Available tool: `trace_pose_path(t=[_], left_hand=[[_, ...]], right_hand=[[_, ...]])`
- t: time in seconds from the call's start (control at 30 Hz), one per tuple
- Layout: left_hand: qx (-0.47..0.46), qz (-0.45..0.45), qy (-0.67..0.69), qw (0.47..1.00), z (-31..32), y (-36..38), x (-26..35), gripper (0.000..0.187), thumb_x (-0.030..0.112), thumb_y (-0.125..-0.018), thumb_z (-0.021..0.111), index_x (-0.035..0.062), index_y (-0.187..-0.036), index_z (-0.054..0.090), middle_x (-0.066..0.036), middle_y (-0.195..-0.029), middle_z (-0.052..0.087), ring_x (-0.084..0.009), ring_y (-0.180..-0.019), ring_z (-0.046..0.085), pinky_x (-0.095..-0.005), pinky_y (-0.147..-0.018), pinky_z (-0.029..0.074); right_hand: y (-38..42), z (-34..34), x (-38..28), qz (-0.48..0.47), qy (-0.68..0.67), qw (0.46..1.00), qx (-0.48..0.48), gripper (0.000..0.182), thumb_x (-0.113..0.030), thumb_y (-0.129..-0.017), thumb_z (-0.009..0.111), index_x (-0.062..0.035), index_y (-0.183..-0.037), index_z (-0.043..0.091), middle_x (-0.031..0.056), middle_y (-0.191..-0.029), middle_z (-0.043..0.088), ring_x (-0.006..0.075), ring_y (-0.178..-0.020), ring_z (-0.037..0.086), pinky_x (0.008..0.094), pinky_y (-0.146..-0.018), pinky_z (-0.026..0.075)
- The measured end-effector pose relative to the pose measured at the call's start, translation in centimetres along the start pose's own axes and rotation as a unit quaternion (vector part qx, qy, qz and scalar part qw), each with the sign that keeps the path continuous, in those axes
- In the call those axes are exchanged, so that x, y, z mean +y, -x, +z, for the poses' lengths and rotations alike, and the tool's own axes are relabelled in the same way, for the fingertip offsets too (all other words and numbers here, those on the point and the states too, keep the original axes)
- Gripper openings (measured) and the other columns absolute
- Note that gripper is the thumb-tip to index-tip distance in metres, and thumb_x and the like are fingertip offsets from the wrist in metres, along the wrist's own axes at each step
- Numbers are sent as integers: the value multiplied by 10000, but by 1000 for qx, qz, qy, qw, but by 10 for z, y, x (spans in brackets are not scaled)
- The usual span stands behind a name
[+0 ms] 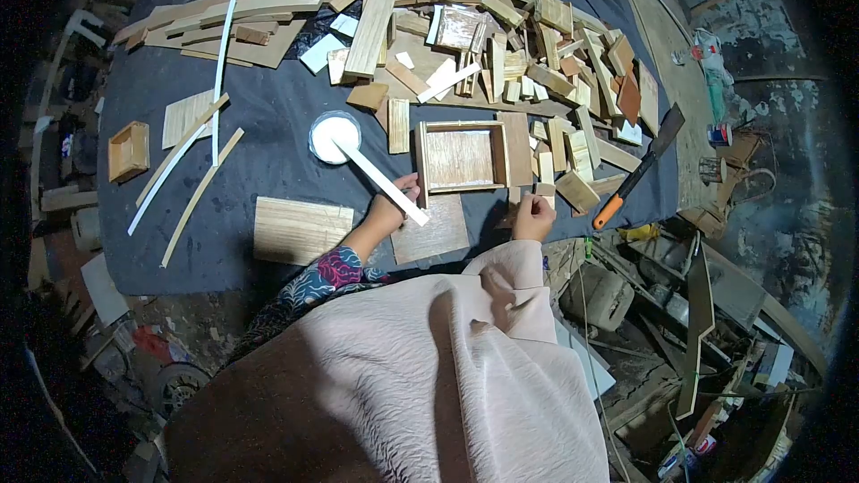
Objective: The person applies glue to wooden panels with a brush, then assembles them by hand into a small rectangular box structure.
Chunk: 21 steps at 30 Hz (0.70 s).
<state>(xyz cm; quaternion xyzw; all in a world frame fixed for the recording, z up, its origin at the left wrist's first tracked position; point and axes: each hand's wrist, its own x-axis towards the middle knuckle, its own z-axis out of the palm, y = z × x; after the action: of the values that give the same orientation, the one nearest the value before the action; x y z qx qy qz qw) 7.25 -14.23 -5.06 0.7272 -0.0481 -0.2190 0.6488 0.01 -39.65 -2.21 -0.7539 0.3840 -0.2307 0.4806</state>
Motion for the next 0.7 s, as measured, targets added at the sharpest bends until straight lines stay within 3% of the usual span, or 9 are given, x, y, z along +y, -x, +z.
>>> trace_pose_path(t=[0.13,0.2,0.27,0.37,0.47,0.6,0.7], left_hand=[[-16,-47,17,999,-1,0,3,365,189,-822,509,34,-1147,455,-60,-956,557,-70,-579,461,-198,-468,369],[-15,-45,22,999,-1,1,5,368,186,-820,511,27,-1147,452,-60,-956,557,-68,-578,461,-196,-467,368],[-10,-72,33,997,-4,4,18,368,224,-796,542,16,-1094,489,-122,-965,579,-196,-870,556,-269,-727,428],[-3,-63,27,998,-2,2,14,365,212,-795,544,16,-1096,486,-126,-943,581,-189,-848,560,-268,-706,435],[0,-51,31,998,-1,2,11,365,206,-797,541,15,-1102,479,-126,-943,579,-194,-847,560,-272,-707,436],[6,-52,58,997,0,3,8,364,205,-800,536,10,-1101,476,-127,-944,577,-196,-850,559,-273,-709,437],[-3,-61,55,997,0,1,4,363,205,-803,533,4,-1100,474,-128,-955,575,-198,-854,559,-274,-715,437]], right_hand=[[32,16,-19,4,0,998,-66,150,-128,-756,561,-6,-670,563,10,-587,534,63,-545,483,216,-499,396],[57,28,-40,-77,52,988,-126,149,-140,-732,579,-7,-667,574,40,-596,556,89,-537,506,229,-505,412],[71,41,-40,-94,66,974,-195,142,-144,-700,595,-7,-666,576,87,-605,568,134,-528,535,251,-501,424],[85,54,-63,-126,108,958,-235,148,-150,-669,606,-6,-663,572,119,-604,560,197,-517,554,278,-494,435],[91,61,-77,-151,136,941,-269,172,-171,-677,610,-4,-661,567,116,-606,562,200,-516,554,284,-494,437],[94,70,-81,-211,179,925,-261,269,-263,-684,627,-3,-659,564,148,-633,564,296,-560,558,344,-530,447],[92,71,-87,-206,189,926,-253,283,-283,-686,627,-9,-647,565,167,-634,556,334,-597,551,369,-548,443]])
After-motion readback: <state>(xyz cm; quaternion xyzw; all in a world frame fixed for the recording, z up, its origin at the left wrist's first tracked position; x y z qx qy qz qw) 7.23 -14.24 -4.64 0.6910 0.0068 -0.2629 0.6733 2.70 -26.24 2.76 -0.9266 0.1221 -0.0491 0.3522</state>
